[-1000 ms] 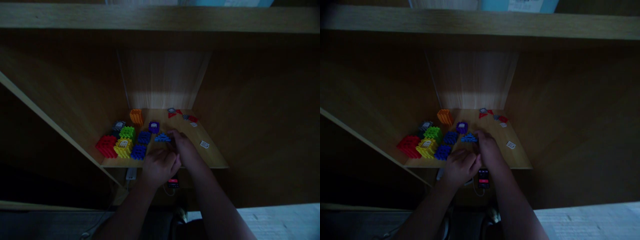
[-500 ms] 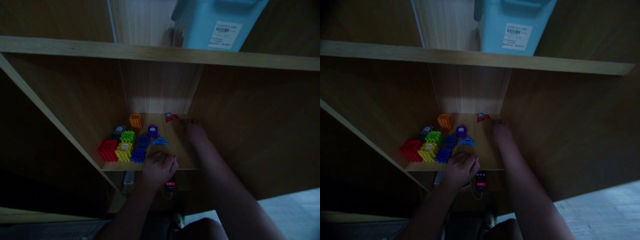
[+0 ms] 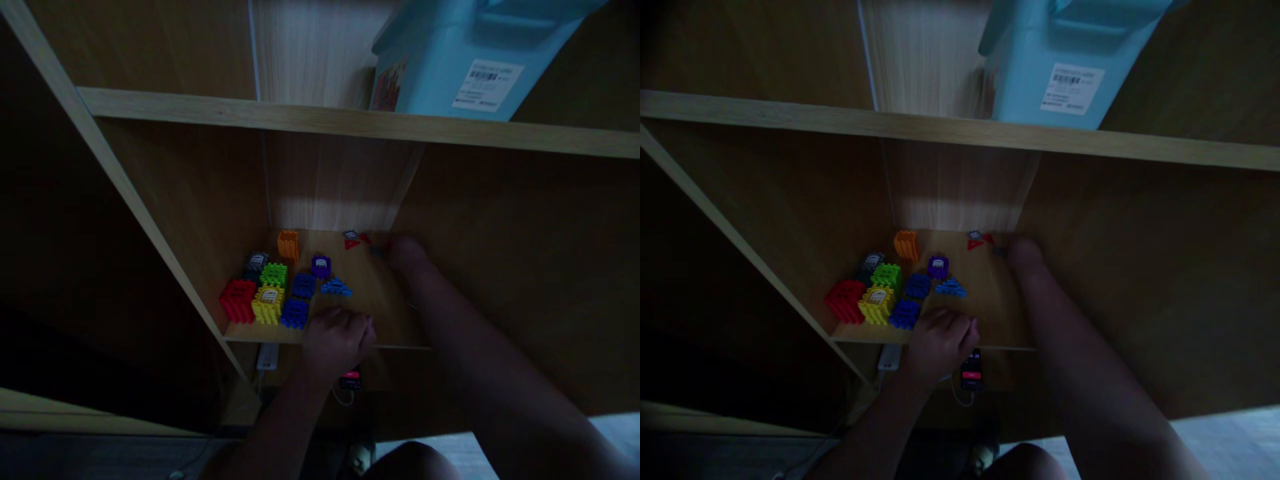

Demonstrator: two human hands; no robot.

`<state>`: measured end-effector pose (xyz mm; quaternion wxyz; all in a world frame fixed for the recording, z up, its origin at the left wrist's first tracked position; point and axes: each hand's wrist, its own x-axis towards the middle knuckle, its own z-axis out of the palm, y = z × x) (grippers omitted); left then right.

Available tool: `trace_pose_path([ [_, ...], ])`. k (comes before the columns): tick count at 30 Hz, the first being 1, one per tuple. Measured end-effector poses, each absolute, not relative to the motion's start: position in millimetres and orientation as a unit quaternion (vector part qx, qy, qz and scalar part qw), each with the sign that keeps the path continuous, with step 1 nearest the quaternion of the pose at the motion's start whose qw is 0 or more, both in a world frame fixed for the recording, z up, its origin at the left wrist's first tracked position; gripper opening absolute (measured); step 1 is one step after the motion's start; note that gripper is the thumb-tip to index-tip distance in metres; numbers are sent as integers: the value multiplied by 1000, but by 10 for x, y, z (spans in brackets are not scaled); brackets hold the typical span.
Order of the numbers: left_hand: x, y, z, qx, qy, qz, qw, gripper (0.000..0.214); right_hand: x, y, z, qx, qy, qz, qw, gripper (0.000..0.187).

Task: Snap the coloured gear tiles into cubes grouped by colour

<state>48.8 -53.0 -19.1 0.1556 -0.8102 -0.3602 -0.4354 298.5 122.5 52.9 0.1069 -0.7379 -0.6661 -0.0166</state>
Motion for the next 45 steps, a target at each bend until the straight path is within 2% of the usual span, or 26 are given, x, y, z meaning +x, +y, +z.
trace_pose_path([
  [3,495,-522,-200,-811,-359,-436,153,27,2930,1106,586,-752,-639,-24,158,27],
  [5,503,-524,-198,-805,-369,-437,154,26,2820,924,578,-730,-640,26,239,28],
  [7,511,-527,-188,-794,-389,-447,139,21,2665,649,531,-623,-613,221,432,28],
  [8,514,-527,-182,-786,-398,-456,127,14,2581,488,501,-556,-594,315,488,33],
  [9,515,-526,-175,-777,-407,-466,114,6,2499,320,470,-502,-572,388,520,39],
  [11,515,-520,-162,-757,-423,-489,98,20,2361,4,420,-454,-529,464,546,44],
  [14,506,-503,-153,-744,-428,-505,93,37,2241,-344,384,-446,-489,497,561,45],
  [19,483,-489,-164,-771,-412,-477,91,40,2184,-617,326,-468,-495,458,571,43],
  [21,477,-490,-172,-778,-406,-470,93,44,2168,-697,285,-499,-521,379,579,37],
  [25,459,-499,-187,-787,-378,-477,104,61,2141,-845,207,-514,-631,147,562,11],
  [27,444,-506,-191,-793,-364,-479,98,55,2136,-883,176,-489,-678,75,544,16],
  [30,419,-515,-197,-798,-361,-476,80,25,2145,-883,129,-474,-695,44,539,23],
  [32,407,-517,-209,-798,-364,-475,72,11,2162,-868,100,-472,-700,45,535,22],
  [35,400,-510,-243,-788,-369,-489,62,13,2203,-869,75,-471,-713,61,516,18],
  [39,400,-500,-292,-773,-373,-509,64,18,2267,-920,79,-476,-717,87,502,36],
  [45,403,-508,-272,-768,-365,-521,72,18,2310,-948,107,-474,-722,102,494,28],
])
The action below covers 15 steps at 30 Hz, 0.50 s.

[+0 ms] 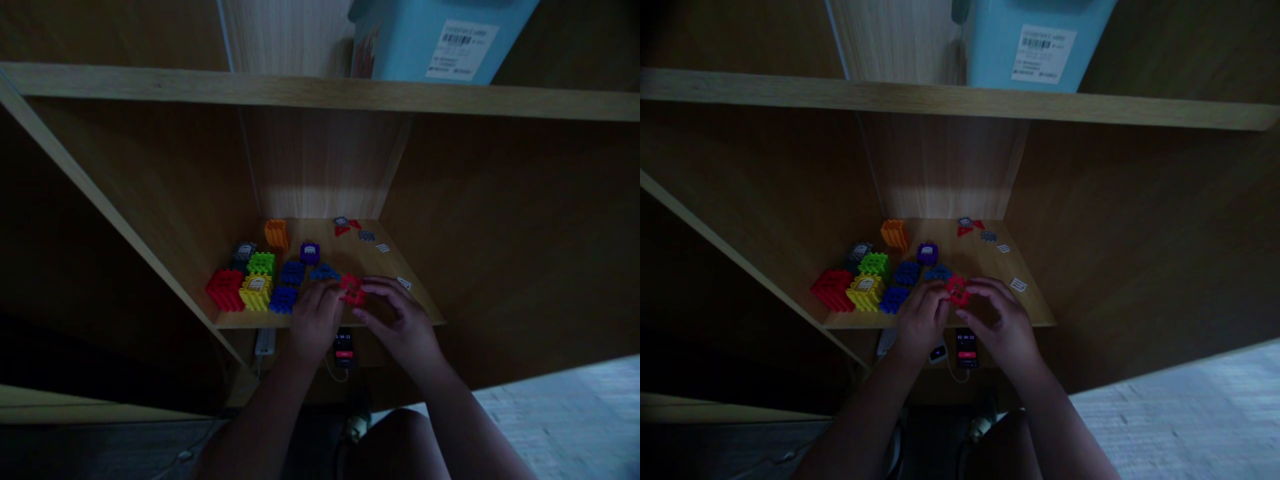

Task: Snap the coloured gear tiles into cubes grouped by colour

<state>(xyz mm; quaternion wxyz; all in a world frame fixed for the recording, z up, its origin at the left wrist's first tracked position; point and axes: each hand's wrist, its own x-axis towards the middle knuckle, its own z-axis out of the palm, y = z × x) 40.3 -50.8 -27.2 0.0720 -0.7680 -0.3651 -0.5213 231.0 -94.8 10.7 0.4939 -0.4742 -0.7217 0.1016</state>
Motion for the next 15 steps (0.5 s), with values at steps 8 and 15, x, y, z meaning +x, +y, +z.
trace_pose_path([
  [8,425,-504,-276,-764,-368,-525,69,17,2304,-963,129,-484,-717,77,495,27],
  [15,469,-505,-229,-778,-400,-479,69,12,2101,-882,373,-524,-637,82,559,32],
])
